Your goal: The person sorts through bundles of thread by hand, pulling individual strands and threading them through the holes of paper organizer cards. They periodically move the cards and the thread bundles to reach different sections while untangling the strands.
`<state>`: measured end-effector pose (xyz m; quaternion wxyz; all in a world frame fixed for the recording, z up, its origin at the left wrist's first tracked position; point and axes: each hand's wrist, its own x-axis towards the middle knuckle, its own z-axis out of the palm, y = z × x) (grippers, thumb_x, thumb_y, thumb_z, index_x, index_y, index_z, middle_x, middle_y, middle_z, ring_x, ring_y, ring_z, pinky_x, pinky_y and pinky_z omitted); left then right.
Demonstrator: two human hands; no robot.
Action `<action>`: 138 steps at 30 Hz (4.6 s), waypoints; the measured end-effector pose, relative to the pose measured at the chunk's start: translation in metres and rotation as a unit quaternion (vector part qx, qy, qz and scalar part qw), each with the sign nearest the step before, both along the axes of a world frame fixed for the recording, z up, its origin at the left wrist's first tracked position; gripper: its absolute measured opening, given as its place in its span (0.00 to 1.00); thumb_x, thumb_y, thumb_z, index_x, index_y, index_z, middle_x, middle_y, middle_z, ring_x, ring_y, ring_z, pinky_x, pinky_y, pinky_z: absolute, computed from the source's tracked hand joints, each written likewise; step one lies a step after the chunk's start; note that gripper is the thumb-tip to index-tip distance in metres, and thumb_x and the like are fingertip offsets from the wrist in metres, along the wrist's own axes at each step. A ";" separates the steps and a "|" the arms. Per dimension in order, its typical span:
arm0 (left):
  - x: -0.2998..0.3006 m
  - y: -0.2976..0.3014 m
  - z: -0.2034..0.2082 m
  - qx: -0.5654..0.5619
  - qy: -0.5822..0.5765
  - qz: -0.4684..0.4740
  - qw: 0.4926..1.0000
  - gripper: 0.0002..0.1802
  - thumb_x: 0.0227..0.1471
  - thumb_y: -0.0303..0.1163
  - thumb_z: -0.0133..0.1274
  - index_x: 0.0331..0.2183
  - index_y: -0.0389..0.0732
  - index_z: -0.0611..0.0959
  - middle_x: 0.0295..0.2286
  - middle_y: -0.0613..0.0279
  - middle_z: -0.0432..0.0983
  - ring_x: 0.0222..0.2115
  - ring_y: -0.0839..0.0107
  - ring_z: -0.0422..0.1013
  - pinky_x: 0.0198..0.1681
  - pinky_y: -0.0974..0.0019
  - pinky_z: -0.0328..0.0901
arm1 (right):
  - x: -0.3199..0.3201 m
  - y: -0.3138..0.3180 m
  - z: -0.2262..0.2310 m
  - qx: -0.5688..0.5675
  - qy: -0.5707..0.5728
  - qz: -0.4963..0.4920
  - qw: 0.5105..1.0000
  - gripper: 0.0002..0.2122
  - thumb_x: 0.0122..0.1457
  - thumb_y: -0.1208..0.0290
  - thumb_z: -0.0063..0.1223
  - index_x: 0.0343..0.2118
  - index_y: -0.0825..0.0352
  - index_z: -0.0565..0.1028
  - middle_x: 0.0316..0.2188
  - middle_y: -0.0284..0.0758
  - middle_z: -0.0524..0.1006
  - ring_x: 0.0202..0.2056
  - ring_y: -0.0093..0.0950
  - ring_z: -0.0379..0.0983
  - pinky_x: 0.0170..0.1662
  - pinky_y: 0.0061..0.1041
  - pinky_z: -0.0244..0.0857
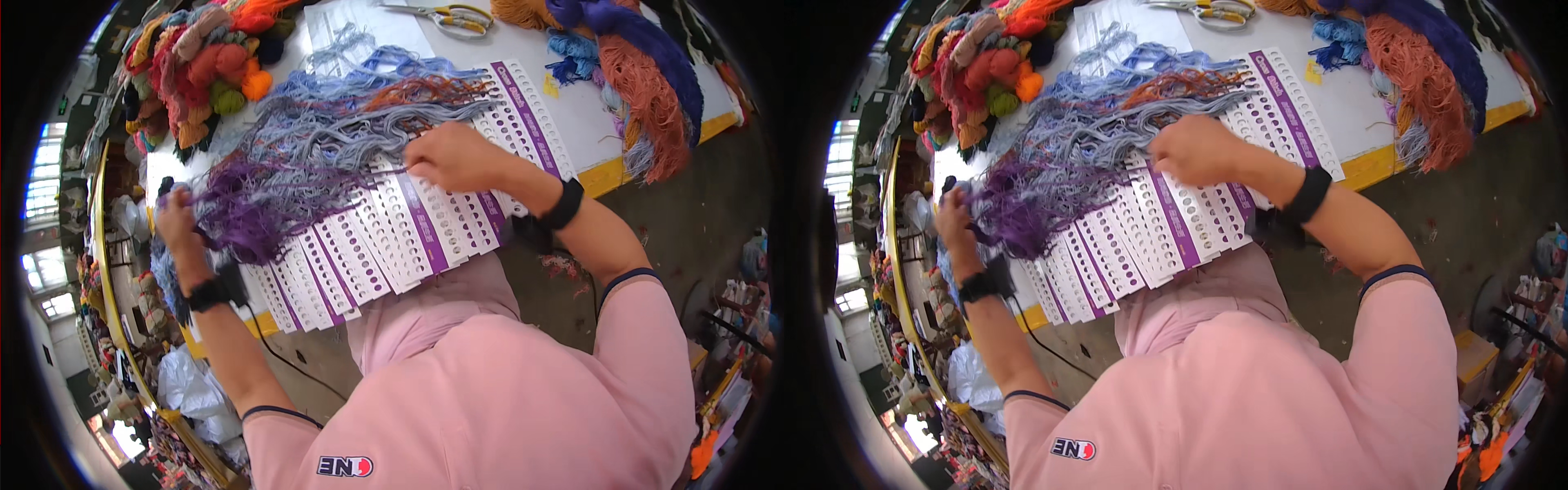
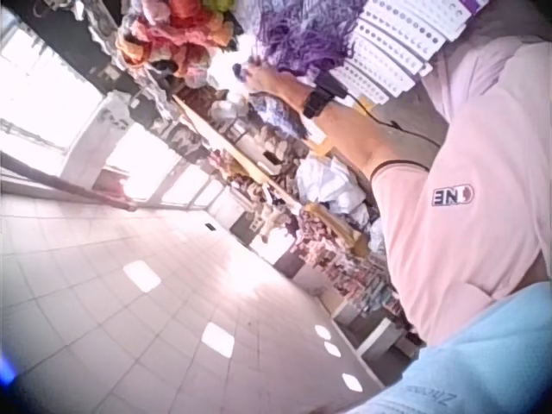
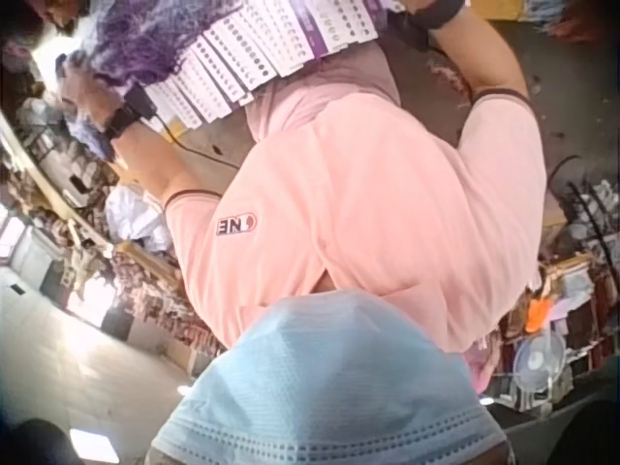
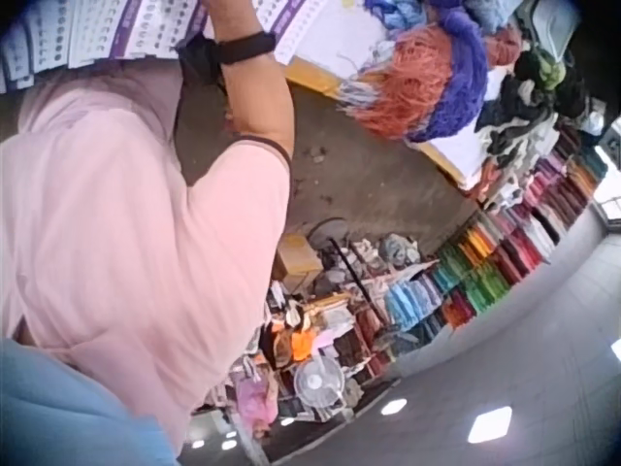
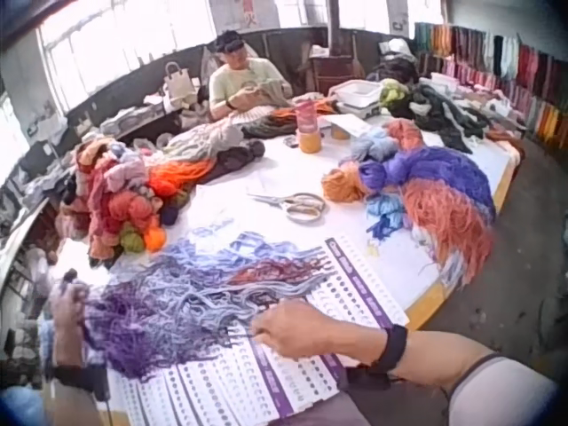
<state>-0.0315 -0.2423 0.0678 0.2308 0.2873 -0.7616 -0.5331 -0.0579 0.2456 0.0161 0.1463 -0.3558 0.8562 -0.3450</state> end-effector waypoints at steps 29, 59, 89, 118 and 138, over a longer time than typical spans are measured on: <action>-0.023 0.111 -0.111 0.010 -0.064 -0.237 0.969 0.15 0.61 0.38 0.48 0.33 0.36 0.81 0.21 0.74 0.67 0.20 0.87 0.56 0.23 0.79 0.49 | 0.152 -0.188 0.162 -0.387 -0.044 0.508 0.768 0.10 0.51 0.75 0.50 0.37 0.72 0.75 0.33 0.46 0.77 0.37 0.38 0.74 0.43 0.32 0.65; -0.017 0.135 -0.104 0.026 -0.036 -0.249 0.968 0.15 0.62 0.38 0.48 0.34 0.35 0.80 0.20 0.73 0.66 0.20 0.86 0.56 0.23 0.80 0.49 | 0.122 -0.172 0.148 -0.359 -0.018 0.453 0.816 0.12 0.52 0.70 0.50 0.38 0.69 0.76 0.36 0.47 0.77 0.39 0.42 0.74 0.42 0.35 0.67; 0.003 0.272 -0.048 0.613 -0.038 -0.334 0.715 0.23 0.63 0.38 0.40 0.55 0.34 0.68 0.51 0.53 0.70 0.48 0.63 0.69 0.49 0.58 0.66 | -0.030 0.005 -0.008 -0.174 -0.252 -0.045 0.951 0.17 0.58 0.75 0.50 0.51 0.68 0.72 0.39 0.37 0.77 0.29 0.21 0.76 0.32 0.20 0.71; 0.038 0.282 -0.045 0.487 -0.016 -0.307 0.818 0.17 0.56 0.26 0.52 0.47 0.29 0.75 0.32 0.58 0.75 0.34 0.68 0.74 0.44 0.65 0.69 | 0.033 -0.019 0.000 -0.349 -0.377 -0.135 0.847 0.08 0.62 0.68 0.50 0.31 0.66 0.77 0.28 0.28 0.75 0.26 0.14 0.64 0.30 0.15 0.58; 0.003 0.189 -0.008 0.443 0.029 -0.268 0.855 0.09 0.58 0.30 0.49 0.35 0.34 0.77 0.17 0.73 0.60 0.15 0.85 0.51 0.16 0.77 0.46 | -0.020 0.141 0.041 -0.193 0.140 -0.172 0.956 0.04 0.57 0.76 0.49 0.33 0.67 0.75 0.35 0.35 0.75 0.33 0.18 0.69 0.35 0.19 0.64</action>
